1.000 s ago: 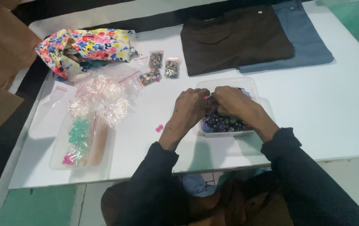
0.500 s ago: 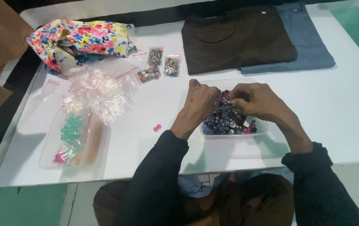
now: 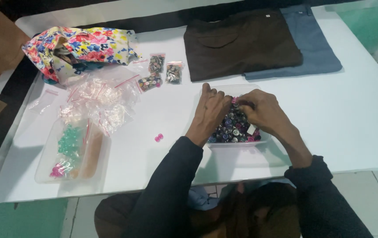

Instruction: Sorting small colorful buttons from a container and placing them on a table

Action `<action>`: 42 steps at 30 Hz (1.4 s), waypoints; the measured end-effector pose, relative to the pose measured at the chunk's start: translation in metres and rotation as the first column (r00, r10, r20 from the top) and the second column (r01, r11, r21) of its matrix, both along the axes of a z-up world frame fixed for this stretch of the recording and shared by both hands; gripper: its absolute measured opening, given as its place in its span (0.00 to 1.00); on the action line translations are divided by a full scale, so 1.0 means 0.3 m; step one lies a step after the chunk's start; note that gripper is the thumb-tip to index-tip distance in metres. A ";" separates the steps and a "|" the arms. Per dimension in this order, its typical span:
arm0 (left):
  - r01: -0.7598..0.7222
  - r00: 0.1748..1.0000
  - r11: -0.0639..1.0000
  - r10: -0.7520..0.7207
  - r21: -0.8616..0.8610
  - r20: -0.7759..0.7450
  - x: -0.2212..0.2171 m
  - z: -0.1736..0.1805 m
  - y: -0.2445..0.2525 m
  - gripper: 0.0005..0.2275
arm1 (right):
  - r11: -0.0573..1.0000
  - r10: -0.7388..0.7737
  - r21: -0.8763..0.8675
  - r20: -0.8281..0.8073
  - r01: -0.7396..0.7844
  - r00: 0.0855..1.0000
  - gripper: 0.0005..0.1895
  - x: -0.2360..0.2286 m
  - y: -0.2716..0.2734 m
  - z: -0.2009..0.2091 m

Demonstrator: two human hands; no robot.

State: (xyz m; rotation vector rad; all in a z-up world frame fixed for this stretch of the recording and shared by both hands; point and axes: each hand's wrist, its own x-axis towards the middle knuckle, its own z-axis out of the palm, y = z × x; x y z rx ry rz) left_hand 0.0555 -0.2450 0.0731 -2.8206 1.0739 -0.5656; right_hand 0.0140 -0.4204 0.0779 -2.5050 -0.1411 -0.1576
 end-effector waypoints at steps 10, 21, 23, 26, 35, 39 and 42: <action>-0.018 0.853 0.835 -0.274 -0.550 -0.444 0.071 -0.050 0.064 0.09 | 0.995 -0.032 0.097 0.178 0.015 0.984 0.15 -0.042 0.026 -0.014; -0.110 0.661 0.557 -0.578 -0.823 -0.479 0.031 -0.040 0.144 0.12 | 0.983 -0.039 0.184 0.286 -0.015 0.957 0.17 -0.071 0.060 -0.010; -0.102 0.664 0.575 -0.568 -0.812 -0.485 0.027 -0.035 0.151 0.12 | 0.976 -0.051 0.216 0.283 -0.012 0.958 0.17 -0.072 0.052 -0.024; -0.101 0.677 0.614 -0.534 -0.783 -0.507 0.021 -0.021 0.156 0.13 | 0.968 -0.058 0.251 0.278 -0.015 0.959 0.17 -0.066 0.055 -0.030; 0.083 0.939 0.927 -0.197 -0.367 -0.284 0.180 -0.206 -0.077 0.13 | 0.974 -0.095 0.225 0.316 0.023 0.944 0.17 -0.054 0.055 -0.056; 0.099 0.971 0.950 -0.158 -0.296 -0.182 0.184 -0.265 -0.108 0.10 | 0.977 -0.093 0.210 0.318 0.026 0.943 0.14 -0.072 0.067 -0.039; 0.096 0.947 0.898 -0.215 -0.430 -0.238 0.170 -0.197 -0.059 0.10 | 0.981 -0.091 0.192 0.353 0.023 0.931 0.15 -0.069 0.061 -0.038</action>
